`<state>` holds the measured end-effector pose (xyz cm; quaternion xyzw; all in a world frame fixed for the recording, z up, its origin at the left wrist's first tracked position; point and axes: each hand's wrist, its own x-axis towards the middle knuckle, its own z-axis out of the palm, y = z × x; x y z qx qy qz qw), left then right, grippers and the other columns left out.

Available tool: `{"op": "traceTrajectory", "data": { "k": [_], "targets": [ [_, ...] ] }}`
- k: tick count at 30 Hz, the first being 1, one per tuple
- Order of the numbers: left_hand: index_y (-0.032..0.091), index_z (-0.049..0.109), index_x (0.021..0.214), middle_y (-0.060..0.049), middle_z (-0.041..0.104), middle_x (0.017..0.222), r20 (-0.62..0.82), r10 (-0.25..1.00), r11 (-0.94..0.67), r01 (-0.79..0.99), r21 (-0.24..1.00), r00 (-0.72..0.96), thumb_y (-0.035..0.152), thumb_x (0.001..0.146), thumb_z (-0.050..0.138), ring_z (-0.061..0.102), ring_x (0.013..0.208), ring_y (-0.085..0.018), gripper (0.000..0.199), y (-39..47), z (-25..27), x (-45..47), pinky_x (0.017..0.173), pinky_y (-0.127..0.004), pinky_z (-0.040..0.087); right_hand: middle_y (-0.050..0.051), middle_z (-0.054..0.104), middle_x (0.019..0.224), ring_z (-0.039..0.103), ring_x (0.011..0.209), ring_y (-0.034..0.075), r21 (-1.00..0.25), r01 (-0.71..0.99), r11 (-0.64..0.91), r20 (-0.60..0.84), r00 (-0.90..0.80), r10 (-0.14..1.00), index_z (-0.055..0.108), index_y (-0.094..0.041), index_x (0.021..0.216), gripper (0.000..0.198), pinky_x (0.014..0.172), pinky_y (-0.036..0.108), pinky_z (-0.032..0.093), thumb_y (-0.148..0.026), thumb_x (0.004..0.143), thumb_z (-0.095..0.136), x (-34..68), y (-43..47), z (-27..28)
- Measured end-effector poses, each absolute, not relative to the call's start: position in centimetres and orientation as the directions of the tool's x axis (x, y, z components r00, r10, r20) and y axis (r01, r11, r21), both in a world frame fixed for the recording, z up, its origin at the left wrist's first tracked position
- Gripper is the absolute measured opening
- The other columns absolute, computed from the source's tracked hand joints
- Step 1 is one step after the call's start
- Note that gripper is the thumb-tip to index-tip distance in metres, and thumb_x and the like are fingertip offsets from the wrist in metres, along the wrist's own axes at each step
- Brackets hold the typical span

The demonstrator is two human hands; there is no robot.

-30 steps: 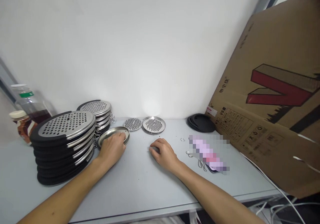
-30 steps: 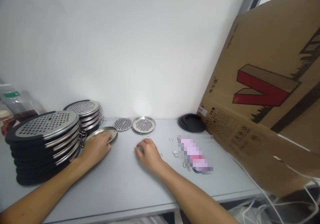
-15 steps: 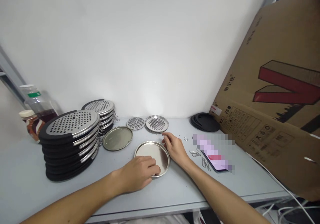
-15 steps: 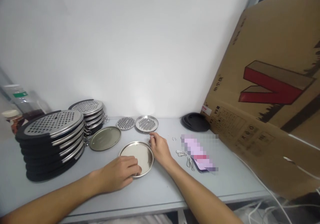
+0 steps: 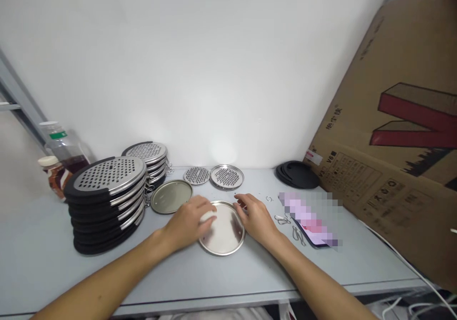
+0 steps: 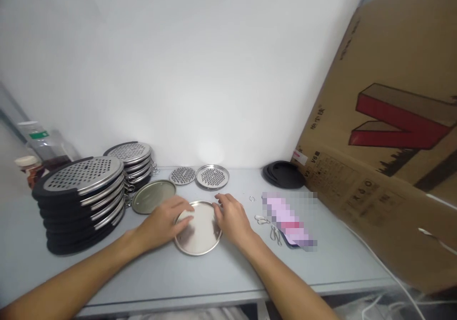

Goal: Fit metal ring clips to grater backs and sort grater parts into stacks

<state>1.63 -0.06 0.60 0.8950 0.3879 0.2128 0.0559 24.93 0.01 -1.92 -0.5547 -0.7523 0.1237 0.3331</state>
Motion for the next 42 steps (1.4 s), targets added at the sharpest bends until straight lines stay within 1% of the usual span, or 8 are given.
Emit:
{"op": "traceTrajectory", "data": {
  "k": [5, 7, 10, 14, 19, 28, 35, 42],
  "targets": [
    [0.014, 0.059, 0.122, -0.017, 0.055, 0.129, 0.308, 0.894, -0.405, 0.881, 0.245, 0.326, 0.025, 0.086, 0.059, 0.045, 0.125, -0.032, 0.038, 6.3, 0.1, 0.7, 0.107, -0.043, 0.034, 0.012, 0.064, 0.11, 0.059, 0.106, 0.027, -0.527, 0.771, 0.359, 0.295, -0.23, 0.927, 0.063, -0.02, 0.115, 0.028, 0.09, 0.04, 0.045, -0.03, 0.094, 0.047, 24.2, 0.4, -2.5],
    [0.012, 0.06, 0.12, -0.019, 0.057, 0.127, 0.273, 0.935, -0.297, 0.918, 0.261, 0.225, 0.034, 0.085, 0.06, 0.047, 0.123, -0.035, 0.041, 8.4, -0.2, 0.4, 0.104, -0.044, 0.036, 0.012, 0.063, 0.114, 0.057, 0.11, 0.028, -0.544, 0.759, 0.358, 0.283, -0.236, 0.93, 0.061, -0.02, 0.117, 0.029, 0.093, 0.04, 0.044, -0.031, 0.095, 0.046, 24.0, 0.2, -2.5],
    [0.013, 0.056, 0.125, -0.022, 0.056, 0.126, 0.197, 0.975, -0.154, 0.947, 0.28, 0.1, 0.054, 0.077, 0.065, 0.048, 0.123, -0.039, 0.065, 10.6, -0.8, 0.1, 0.101, -0.046, 0.038, 0.012, 0.062, 0.117, 0.055, 0.113, 0.028, -0.566, 0.742, 0.36, 0.278, -0.239, 0.93, 0.06, -0.021, 0.12, 0.03, 0.095, 0.041, 0.043, -0.031, 0.095, 0.046, 23.9, -0.3, -2.3],
    [0.02, 0.041, 0.141, -0.023, 0.045, 0.14, 0.121, 0.992, -0.067, 0.956, 0.285, 0.034, 0.07, 0.065, 0.067, 0.04, 0.132, -0.043, 0.095, 12.4, -1.4, 0.1, 0.104, -0.053, 0.031, 0.013, 0.06, 0.119, 0.054, 0.115, 0.029, -0.568, 0.751, 0.337, 0.239, -0.241, 0.94, 0.059, -0.019, 0.122, 0.032, 0.097, 0.042, 0.042, -0.03, 0.095, 0.045, 23.9, -0.5, -2.1],
    [0.022, 0.026, 0.149, -0.026, 0.033, 0.15, 0.071, 0.997, -0.046, 0.954, 0.295, 0.027, 0.076, 0.058, 0.067, 0.028, 0.138, -0.046, 0.113, 13.9, -1.7, 0.4, 0.105, -0.062, 0.023, 0.013, 0.059, 0.121, 0.053, 0.116, 0.029, -0.571, 0.747, 0.34, 0.234, -0.249, 0.94, 0.058, -0.018, 0.124, 0.034, 0.099, 0.042, 0.042, -0.031, 0.095, 0.046, 24.0, -0.4, -2.1],
    [0.027, 0.053, 0.133, -0.015, 0.048, 0.141, 0.133, 0.99, -0.088, 0.945, 0.316, 0.047, 0.07, 0.065, 0.066, 0.04, 0.131, -0.04, 0.081, 13.8, -1.9, 0.4, 0.106, -0.054, 0.028, 0.013, 0.06, 0.118, 0.053, 0.115, 0.028, -0.563, 0.745, 0.359, 0.258, -0.254, 0.932, 0.059, -0.017, 0.121, 0.032, 0.098, 0.041, 0.042, -0.029, 0.094, 0.048, 23.9, -0.5, -2.3],
    [0.03, 0.055, 0.131, -0.014, 0.049, 0.135, 0.235, 0.971, -0.118, 0.928, 0.353, 0.035, 0.064, 0.061, 0.073, 0.041, 0.129, -0.04, 0.079, 13.5, -1.3, 0.4, 0.108, -0.054, 0.026, 0.012, 0.061, 0.117, 0.054, 0.115, 0.027, -0.552, 0.756, 0.353, 0.262, -0.245, 0.933, 0.059, -0.019, 0.121, 0.031, 0.097, 0.039, 0.043, -0.029, 0.094, 0.049, 23.9, -0.5, -2.3],
    [0.018, 0.048, 0.137, -0.016, 0.051, 0.133, 0.315, 0.948, -0.194, 0.859, 0.473, 0.041, 0.062, 0.076, 0.063, 0.047, 0.127, -0.034, 0.077, 12.2, 0.4, 1.4, 0.107, -0.042, 0.035, 0.013, 0.065, 0.112, 0.059, 0.108, 0.027, -0.62, 0.697, 0.36, 0.334, -0.181, 0.925, 0.062, -0.016, 0.117, 0.031, 0.095, 0.041, 0.044, -0.03, 0.093, 0.049, 24.2, 0.1, -2.0]
  ]
}}
